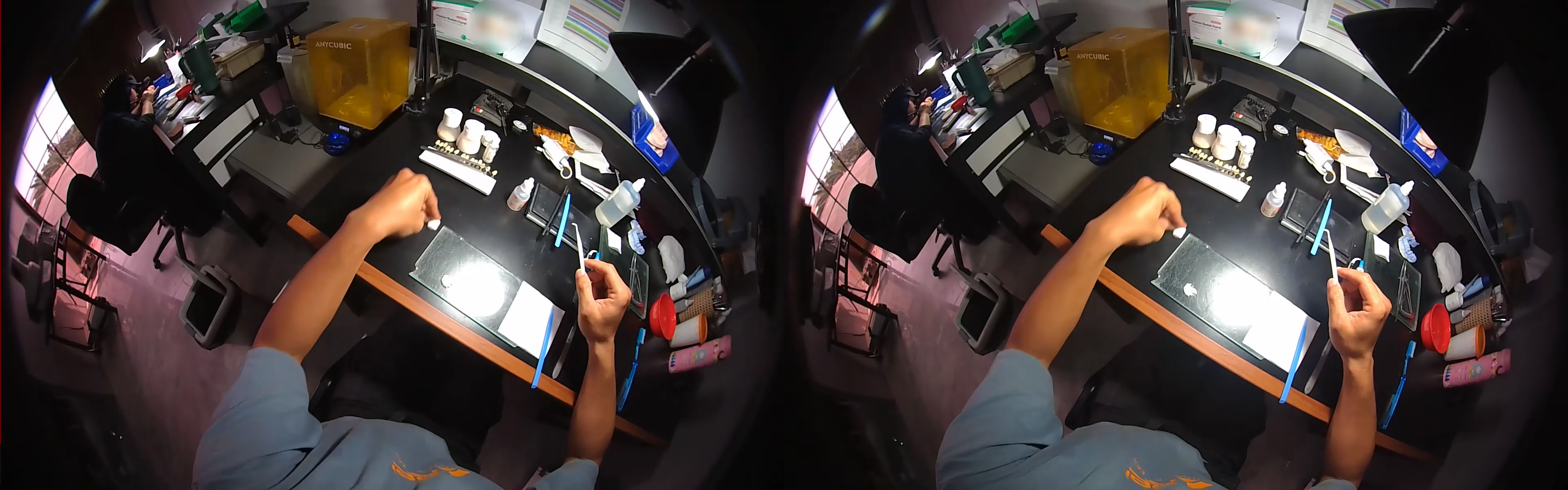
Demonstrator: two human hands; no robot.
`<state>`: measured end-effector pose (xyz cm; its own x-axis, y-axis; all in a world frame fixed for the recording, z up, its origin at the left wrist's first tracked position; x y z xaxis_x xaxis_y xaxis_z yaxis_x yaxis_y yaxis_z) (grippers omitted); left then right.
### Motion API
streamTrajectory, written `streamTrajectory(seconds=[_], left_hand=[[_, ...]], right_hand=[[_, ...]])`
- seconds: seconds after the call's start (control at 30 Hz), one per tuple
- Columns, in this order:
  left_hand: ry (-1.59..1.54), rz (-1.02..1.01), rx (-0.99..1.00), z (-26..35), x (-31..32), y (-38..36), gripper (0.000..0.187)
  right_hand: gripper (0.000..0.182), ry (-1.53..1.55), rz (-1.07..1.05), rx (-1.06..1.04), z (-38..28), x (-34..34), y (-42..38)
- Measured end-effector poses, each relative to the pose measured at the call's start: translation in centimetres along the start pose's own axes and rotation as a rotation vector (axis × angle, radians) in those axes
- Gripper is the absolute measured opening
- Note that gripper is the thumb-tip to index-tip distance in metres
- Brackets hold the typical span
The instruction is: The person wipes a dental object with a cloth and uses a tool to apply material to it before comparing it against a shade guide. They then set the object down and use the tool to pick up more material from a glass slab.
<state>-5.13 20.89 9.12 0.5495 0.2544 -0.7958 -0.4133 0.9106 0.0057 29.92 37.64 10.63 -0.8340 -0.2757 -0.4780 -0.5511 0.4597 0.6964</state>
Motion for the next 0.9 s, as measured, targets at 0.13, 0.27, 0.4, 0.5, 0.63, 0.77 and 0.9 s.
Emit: streamTrajectory(seconds=[0.13,0.27,0.4,0.5,0.63,0.77,0.9], left_hand=[[-0.083,0.040,0.150,-0.1,0.5,-5.5,0.029],[-0.182,-0.009,0.123,-1.0,-0.5,-9.4,0.030],[-0.128,-0.029,0.116,-3.0,-2.6,-11.0,0.031],[-0.089,0.010,0.010,-5.4,-5.3,-11.2,0.032],[0.055,0.062,-0.171,-10.0,-9.1,-10.9,0.031],[0.364,0.214,-0.259,-14.3,-11.9,-10.9,0.025],[0.214,0.465,-0.123,-11.3,-10.1,-13.2,0.017]], right_hand=[[0.013,-0.006,0.005,-0.040,-0.6,0.0,0.1],[0.013,0.018,-0.005,-0.015,-1.0,0.2,0.0],[0.014,0.061,-0.006,0.012,0.0,0.3,-0.5],[0.015,0.063,-0.016,-0.007,0.0,0.3,-0.3],[0.013,0.030,-0.009,0.027,0.5,0.4,-0.5],[0.012,0.052,0.035,0.044,0.5,0.9,-0.4],[0.021,0.015,-0.052,-0.005,-1.5,0.9,0.3]])
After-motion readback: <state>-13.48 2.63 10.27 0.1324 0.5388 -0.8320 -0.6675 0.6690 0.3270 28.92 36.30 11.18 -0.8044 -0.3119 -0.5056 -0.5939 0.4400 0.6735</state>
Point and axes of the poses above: each hand's wrist, its own y-axis towards the middle knuckle, its own x-axis out of the palm, z = x × y, the point moved 3 cm from there along y, towards the middle knuckle, and after that the axes turned 10 degrees about -x, right-handed, at the moved point
